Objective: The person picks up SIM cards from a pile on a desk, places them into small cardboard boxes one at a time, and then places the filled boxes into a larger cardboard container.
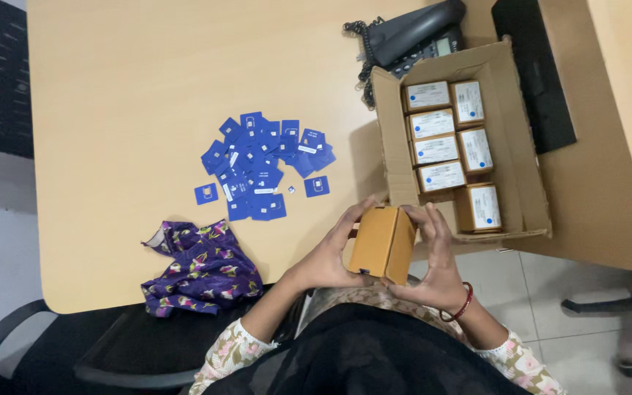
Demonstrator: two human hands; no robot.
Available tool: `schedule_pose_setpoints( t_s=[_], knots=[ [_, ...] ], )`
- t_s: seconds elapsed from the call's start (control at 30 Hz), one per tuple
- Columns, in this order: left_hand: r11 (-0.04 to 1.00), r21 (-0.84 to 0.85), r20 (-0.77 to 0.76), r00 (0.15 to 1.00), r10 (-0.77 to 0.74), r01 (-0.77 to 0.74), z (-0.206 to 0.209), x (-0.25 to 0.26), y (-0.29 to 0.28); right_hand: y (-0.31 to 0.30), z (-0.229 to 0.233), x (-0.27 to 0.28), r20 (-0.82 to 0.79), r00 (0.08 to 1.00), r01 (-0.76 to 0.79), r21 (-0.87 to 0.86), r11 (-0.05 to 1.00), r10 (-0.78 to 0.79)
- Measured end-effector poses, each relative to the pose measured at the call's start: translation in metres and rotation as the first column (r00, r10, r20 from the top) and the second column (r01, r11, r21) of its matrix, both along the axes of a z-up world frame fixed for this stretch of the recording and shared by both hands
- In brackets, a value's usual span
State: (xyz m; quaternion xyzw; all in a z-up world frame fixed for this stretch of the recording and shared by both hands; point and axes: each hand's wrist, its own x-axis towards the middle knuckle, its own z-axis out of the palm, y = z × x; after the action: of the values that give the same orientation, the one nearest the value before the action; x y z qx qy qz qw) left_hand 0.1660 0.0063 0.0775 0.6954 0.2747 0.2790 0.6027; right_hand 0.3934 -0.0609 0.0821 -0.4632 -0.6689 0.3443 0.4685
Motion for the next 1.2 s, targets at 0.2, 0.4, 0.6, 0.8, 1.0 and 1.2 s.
schedule_pose_setpoints(
  t_s=[0.2,0.4,0.6,0.8,1.0,1.2],
  knots=[
    [0.955,-0.297,0.131,0.989,0.072,-0.031,-0.014,0.075,0.024,0.030,0.000,0.069,-0.056,0.995,0.058,-0.335,0.940,-0.081],
    [0.400,-0.883,0.375,0.881,0.289,0.245,-0.043,0.099,0.041,0.061,0.001,0.102,-0.421,0.900,-0.109,-0.464,0.879,-0.111],
    [0.307,-0.873,0.483,0.756,0.442,0.378,-0.050,0.096,0.037,0.069,0.004,0.083,-0.321,0.937,0.013,-0.358,0.934,-0.136],
    [0.605,-0.791,0.267,0.837,0.478,-0.093,-0.048,0.108,0.023,0.067,-0.002,0.054,-0.366,0.914,-0.002,-0.432,0.902,-0.173],
    [0.930,-0.339,0.329,0.908,0.260,-0.144,-0.017,0.132,0.042,0.065,0.026,0.071,-0.324,0.921,0.110,-0.313,0.944,-0.215],
    [0.974,-0.224,0.297,0.954,0.038,0.031,0.002,0.140,0.068,0.068,0.038,0.087,-0.378,0.888,0.157,-0.288,0.945,-0.263]
  ],
)
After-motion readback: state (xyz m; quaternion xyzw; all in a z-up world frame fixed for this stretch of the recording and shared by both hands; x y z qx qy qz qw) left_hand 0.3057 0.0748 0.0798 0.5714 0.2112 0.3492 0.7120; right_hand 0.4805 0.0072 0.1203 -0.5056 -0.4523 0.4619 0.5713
